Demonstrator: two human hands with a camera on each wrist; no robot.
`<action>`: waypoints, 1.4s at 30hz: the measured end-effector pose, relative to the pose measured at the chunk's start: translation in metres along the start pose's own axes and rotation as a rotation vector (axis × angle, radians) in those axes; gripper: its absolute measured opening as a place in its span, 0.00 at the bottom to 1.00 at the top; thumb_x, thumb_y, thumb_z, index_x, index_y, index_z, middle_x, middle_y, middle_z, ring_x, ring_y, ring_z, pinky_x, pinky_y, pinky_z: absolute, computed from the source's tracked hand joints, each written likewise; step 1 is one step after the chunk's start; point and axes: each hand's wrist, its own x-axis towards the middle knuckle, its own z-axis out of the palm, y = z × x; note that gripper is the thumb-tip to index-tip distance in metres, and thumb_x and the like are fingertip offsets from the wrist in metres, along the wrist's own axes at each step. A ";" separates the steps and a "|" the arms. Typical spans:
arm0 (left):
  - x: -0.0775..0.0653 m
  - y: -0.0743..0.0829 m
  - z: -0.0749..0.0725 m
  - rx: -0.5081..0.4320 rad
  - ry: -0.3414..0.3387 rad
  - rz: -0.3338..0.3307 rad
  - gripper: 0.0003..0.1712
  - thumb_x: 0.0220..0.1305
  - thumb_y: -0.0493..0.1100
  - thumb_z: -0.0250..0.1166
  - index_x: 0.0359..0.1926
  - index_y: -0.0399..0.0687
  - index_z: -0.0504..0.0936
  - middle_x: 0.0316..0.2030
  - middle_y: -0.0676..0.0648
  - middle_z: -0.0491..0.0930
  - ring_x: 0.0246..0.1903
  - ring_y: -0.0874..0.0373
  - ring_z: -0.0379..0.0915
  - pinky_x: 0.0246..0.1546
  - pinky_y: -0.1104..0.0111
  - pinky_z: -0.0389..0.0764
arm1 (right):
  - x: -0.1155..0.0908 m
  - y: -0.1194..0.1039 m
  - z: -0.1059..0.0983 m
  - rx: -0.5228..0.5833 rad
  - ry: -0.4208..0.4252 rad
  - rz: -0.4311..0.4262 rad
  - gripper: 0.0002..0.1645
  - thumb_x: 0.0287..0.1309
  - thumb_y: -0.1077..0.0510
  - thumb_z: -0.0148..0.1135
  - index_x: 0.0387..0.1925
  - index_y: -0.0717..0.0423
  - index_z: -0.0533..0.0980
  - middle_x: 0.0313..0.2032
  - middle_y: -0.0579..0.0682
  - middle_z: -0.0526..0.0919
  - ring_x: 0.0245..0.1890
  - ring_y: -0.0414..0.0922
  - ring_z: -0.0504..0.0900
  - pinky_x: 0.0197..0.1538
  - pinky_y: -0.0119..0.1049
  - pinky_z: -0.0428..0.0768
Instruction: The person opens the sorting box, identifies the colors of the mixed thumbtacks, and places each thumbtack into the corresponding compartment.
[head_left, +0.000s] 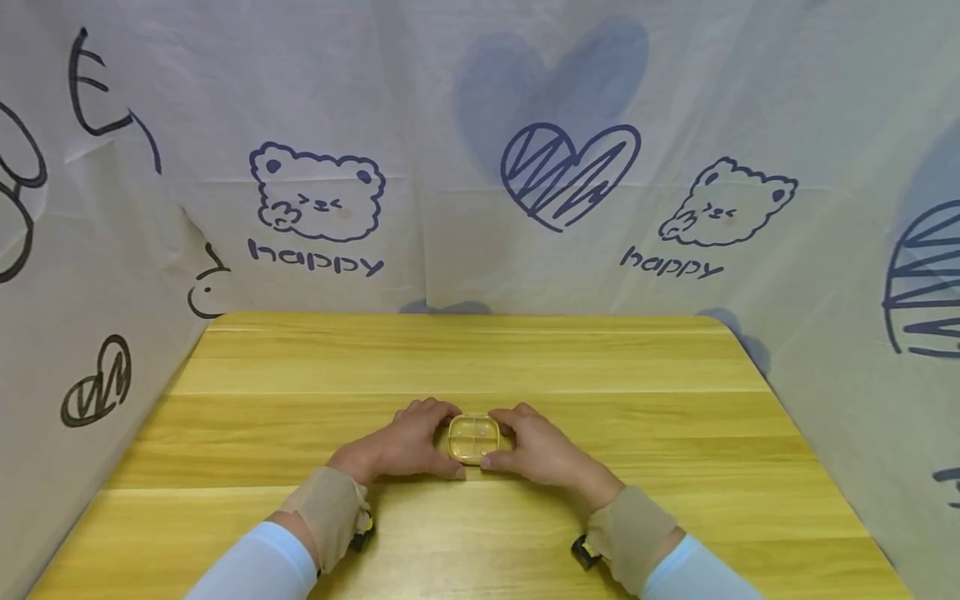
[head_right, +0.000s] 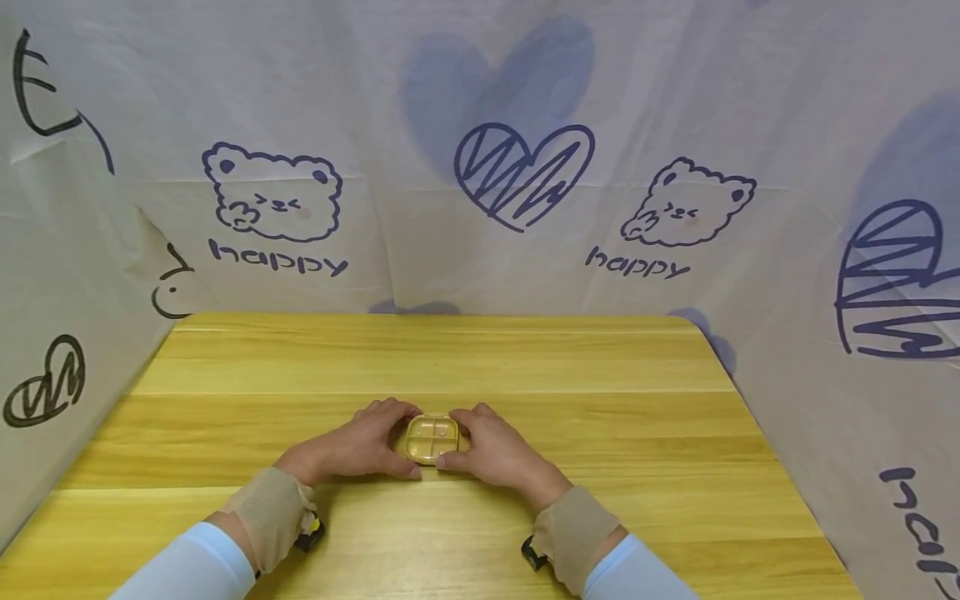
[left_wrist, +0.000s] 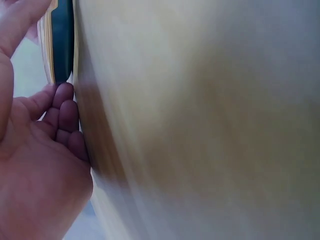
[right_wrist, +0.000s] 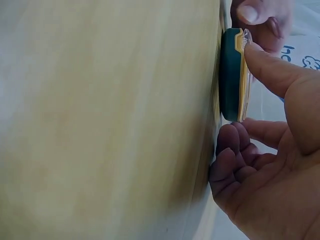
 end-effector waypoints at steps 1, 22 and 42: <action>0.000 -0.001 -0.001 -0.016 -0.002 -0.002 0.47 0.47 0.64 0.72 0.64 0.50 0.67 0.56 0.51 0.71 0.56 0.52 0.62 0.61 0.48 0.58 | 0.000 0.000 0.000 -0.002 0.000 0.002 0.47 0.52 0.39 0.68 0.67 0.57 0.65 0.43 0.50 0.72 0.37 0.44 0.71 0.45 0.42 0.73; 0.003 -0.003 0.000 -0.048 0.011 -0.015 0.39 0.53 0.63 0.70 0.62 0.53 0.71 0.56 0.51 0.72 0.58 0.51 0.63 0.63 0.47 0.56 | 0.002 0.002 0.000 0.012 0.001 0.001 0.44 0.53 0.40 0.69 0.66 0.55 0.66 0.40 0.50 0.73 0.36 0.44 0.70 0.43 0.42 0.71; 0.007 -0.001 -0.002 -0.034 -0.017 -0.038 0.39 0.52 0.61 0.71 0.61 0.51 0.71 0.54 0.52 0.72 0.54 0.52 0.64 0.61 0.48 0.59 | 0.006 0.004 0.002 0.026 0.000 0.010 0.44 0.51 0.40 0.70 0.65 0.54 0.66 0.41 0.49 0.74 0.39 0.45 0.71 0.46 0.44 0.72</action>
